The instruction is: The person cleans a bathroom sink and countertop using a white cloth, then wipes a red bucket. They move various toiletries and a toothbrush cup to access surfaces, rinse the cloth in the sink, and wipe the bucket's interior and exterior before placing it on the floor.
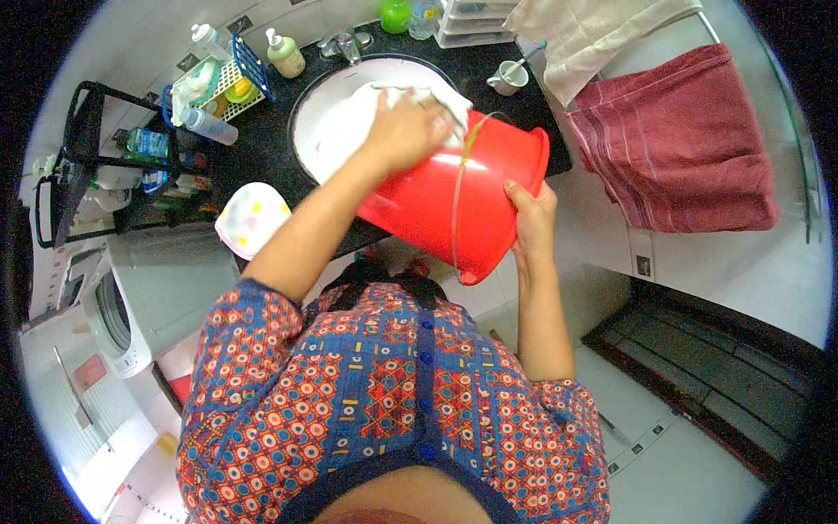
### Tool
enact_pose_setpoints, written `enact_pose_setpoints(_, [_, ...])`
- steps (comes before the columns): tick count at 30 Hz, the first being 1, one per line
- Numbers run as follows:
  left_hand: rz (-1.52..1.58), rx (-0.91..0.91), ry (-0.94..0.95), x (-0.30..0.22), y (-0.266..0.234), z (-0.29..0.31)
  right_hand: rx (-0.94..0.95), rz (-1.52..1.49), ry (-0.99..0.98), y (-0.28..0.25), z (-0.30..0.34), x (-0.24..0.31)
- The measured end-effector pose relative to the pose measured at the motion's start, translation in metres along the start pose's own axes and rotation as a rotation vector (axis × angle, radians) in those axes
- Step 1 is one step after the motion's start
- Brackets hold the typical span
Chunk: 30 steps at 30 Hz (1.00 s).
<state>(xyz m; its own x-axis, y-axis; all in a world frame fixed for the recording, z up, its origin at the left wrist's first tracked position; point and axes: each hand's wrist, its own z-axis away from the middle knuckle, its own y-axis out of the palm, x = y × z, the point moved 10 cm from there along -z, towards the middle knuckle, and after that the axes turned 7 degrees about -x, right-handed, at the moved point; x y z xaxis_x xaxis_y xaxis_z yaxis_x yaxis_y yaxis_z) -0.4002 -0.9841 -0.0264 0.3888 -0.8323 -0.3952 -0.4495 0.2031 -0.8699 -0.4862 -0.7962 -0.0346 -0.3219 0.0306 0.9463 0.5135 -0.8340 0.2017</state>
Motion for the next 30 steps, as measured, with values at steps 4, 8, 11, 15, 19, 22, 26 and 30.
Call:
enact_pose_setpoints(4, [0.274, 0.365, -0.4, 0.111, 0.045, -0.028, -0.055, 0.004, -0.053, -0.001, 0.008, -0.005])
enact_pose_setpoints(8, [1.036, 0.375, -0.286, 0.127, 0.065, -0.027, -0.071, 0.022, -0.065, -0.008, 0.012, -0.005])
enact_pose_setpoints(11, [1.713, 0.244, -0.745, 0.132, 0.064, 0.013, -0.101, 0.05, -0.081, -0.016, 0.017, -0.006])
enact_pose_setpoints(15, [1.831, 0.15, -0.953, 0.124, 0.08, 0.076, -0.138, 0.108, -0.114, -0.031, 0.02, -0.007])
enact_pose_setpoints(19, [1.927, 0.157, -0.947, 0.113, 0.107, 0.136, -0.193, 0.227, -0.113, -0.046, 0.029, 0.005])
enact_pose_setpoints(22, [1.861, 0.079, -0.726, 0.091, 0.082, 0.145, -0.211, 0.448, -0.137, -0.074, 0.021, 0.013])
enact_pose_setpoints(26, [1.479, -0.018, -0.356, 0.054, 0.045, 0.134, -0.324, 0.549, 0.001, -0.117, 0.009, 0.017])
enact_pose_setpoints(30, [1.113, -0.106, -0.175, 0.061, 0.056, 0.086, -0.295, 0.48, -0.023, -0.131, 0.005, 0.006])
